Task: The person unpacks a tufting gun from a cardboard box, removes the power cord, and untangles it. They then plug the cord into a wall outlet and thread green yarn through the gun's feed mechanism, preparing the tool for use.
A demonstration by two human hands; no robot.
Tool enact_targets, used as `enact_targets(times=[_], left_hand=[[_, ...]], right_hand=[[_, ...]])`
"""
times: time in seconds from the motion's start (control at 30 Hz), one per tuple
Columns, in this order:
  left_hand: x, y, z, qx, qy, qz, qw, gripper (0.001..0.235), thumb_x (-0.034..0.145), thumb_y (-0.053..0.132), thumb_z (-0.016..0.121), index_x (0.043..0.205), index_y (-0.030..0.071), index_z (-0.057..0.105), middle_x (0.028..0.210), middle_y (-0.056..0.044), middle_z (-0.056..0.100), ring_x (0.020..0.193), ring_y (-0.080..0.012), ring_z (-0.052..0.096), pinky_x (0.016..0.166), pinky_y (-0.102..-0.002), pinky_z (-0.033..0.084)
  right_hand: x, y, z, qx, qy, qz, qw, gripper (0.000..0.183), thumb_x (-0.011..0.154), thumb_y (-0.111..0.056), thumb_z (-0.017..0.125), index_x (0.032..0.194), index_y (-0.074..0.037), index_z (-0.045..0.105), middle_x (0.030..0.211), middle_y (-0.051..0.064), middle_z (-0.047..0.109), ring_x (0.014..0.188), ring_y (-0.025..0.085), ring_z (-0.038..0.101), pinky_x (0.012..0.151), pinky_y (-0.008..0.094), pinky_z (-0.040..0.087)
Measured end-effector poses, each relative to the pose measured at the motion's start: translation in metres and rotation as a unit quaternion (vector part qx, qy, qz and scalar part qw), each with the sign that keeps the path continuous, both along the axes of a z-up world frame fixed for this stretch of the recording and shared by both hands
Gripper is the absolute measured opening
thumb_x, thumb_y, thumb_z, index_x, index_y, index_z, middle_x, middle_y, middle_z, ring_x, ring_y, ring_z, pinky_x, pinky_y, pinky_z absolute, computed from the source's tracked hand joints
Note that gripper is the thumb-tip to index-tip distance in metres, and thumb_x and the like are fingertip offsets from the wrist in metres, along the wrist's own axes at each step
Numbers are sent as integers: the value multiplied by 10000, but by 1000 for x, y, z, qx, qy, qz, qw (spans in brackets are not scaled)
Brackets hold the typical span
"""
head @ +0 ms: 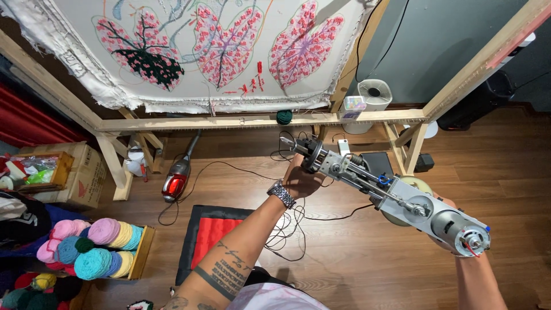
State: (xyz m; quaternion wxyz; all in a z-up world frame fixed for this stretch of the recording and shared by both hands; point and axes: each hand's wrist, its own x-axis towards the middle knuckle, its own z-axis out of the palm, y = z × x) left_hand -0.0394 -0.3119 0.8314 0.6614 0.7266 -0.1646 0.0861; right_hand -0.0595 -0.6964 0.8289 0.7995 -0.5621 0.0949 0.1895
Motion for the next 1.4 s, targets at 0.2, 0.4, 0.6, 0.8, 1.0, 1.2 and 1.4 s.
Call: enact_targets(times=[0.2,0.4,0.6,0.8,1.0,1.2,1.4], left_hand=[[7,4,-16,-60,12,-45,997,168,812,45,696,879,73,545,736,28,566,658,-76,493,555,-274,437],[19,3,-40,-89,9,-63,994,199,813,40,698,918,84,534,766,37,545,661,-75,478,551,-269,427],[8,1,-11,61,-108,29,992,169,881,111,724,959,96,575,831,-4,624,749,-149,606,673,-318,514],[13,-2,-24,51,-146,35,987,188,862,74,690,988,66,551,833,-23,610,732,-149,576,643,-314,502],[21,-1,-40,-434,176,-262,844,177,997,-87,478,914,65,516,770,-5,513,585,-73,451,437,-210,341],[26,-4,-53,-580,243,-336,701,142,1059,28,569,928,46,516,788,-36,544,623,-114,502,475,-231,411],[5,-7,-10,55,-60,25,996,310,858,155,743,1081,60,549,907,-4,629,818,-148,600,732,-328,525]], right_hand=[[6,3,1,3,9,-7,1000,423,970,-372,568,1257,-62,588,921,32,703,704,100,710,580,247,604],[10,-16,-33,6,20,-16,1000,421,964,-369,570,1257,-66,591,931,36,706,722,105,713,595,251,601],[-2,-39,-95,9,32,-24,999,419,958,-366,571,1256,-71,594,942,40,710,739,110,715,610,254,599],[1,-49,-95,12,42,-34,998,418,953,-362,573,1255,-75,597,953,44,714,757,114,718,625,258,596],[-9,-53,-84,16,53,-44,997,417,947,-359,575,1254,-79,599,963,48,718,774,119,720,640,261,594],[-17,-53,-89,20,63,-54,996,415,941,-356,577,1254,-84,602,974,52,721,791,123,723,655,265,592],[-11,-48,-99,23,73,-65,995,415,935,-353,579,1253,-88,605,985,56,725,809,128,726,670,268,589]])
